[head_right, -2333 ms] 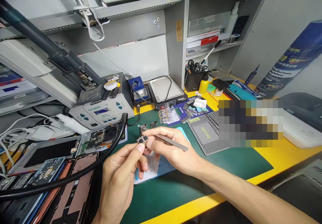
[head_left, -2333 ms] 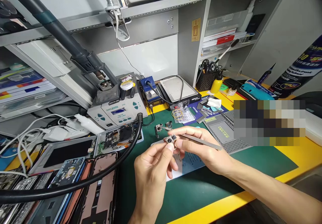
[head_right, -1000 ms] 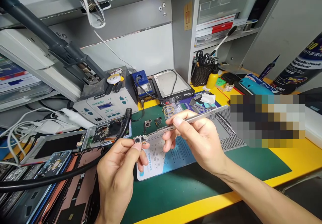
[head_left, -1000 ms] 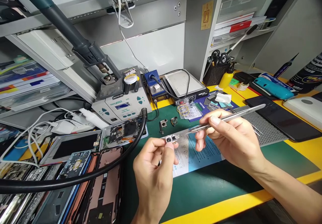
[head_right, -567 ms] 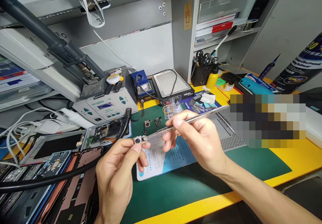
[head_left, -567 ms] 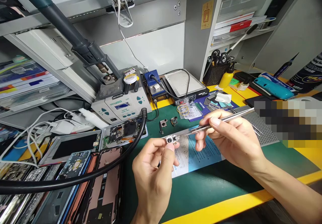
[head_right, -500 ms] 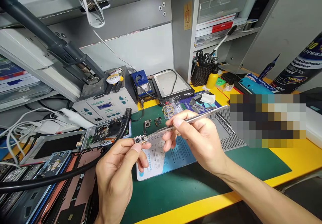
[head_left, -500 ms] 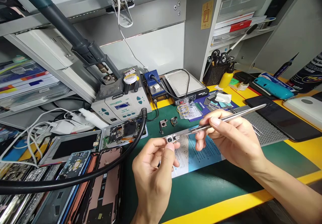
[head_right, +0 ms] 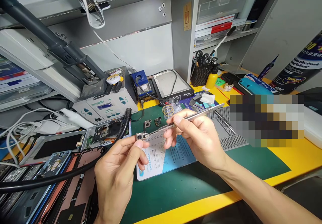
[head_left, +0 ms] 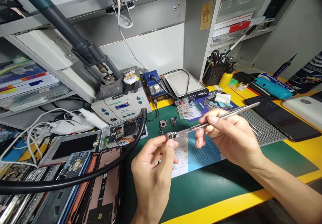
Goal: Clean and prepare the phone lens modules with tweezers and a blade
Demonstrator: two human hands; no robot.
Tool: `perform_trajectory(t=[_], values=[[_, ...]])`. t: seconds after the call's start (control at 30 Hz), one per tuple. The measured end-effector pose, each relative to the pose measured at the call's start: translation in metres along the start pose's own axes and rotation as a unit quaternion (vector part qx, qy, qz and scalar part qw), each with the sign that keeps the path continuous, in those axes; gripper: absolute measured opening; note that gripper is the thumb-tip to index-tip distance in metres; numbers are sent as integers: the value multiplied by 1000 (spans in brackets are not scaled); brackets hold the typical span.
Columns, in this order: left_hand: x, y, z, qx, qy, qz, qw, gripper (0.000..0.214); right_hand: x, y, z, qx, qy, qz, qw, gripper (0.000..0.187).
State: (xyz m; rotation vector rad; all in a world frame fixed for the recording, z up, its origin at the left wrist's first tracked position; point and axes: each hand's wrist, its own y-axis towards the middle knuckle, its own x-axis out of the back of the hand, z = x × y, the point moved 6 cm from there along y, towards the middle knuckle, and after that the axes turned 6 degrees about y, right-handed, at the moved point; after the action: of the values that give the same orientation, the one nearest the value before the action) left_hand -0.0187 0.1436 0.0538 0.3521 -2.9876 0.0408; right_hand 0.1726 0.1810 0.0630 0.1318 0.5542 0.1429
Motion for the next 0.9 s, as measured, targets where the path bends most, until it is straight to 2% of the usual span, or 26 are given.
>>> perform_trajectory(t=[0.3, 0.9], values=[[0, 2, 4, 6, 8, 5, 1000, 28, 2, 5, -2, -55, 30, -11, 998, 19], [1, -1, -2, -10, 21, 12, 1000, 26, -1, 6, -2, -59, 18, -13, 998, 19]])
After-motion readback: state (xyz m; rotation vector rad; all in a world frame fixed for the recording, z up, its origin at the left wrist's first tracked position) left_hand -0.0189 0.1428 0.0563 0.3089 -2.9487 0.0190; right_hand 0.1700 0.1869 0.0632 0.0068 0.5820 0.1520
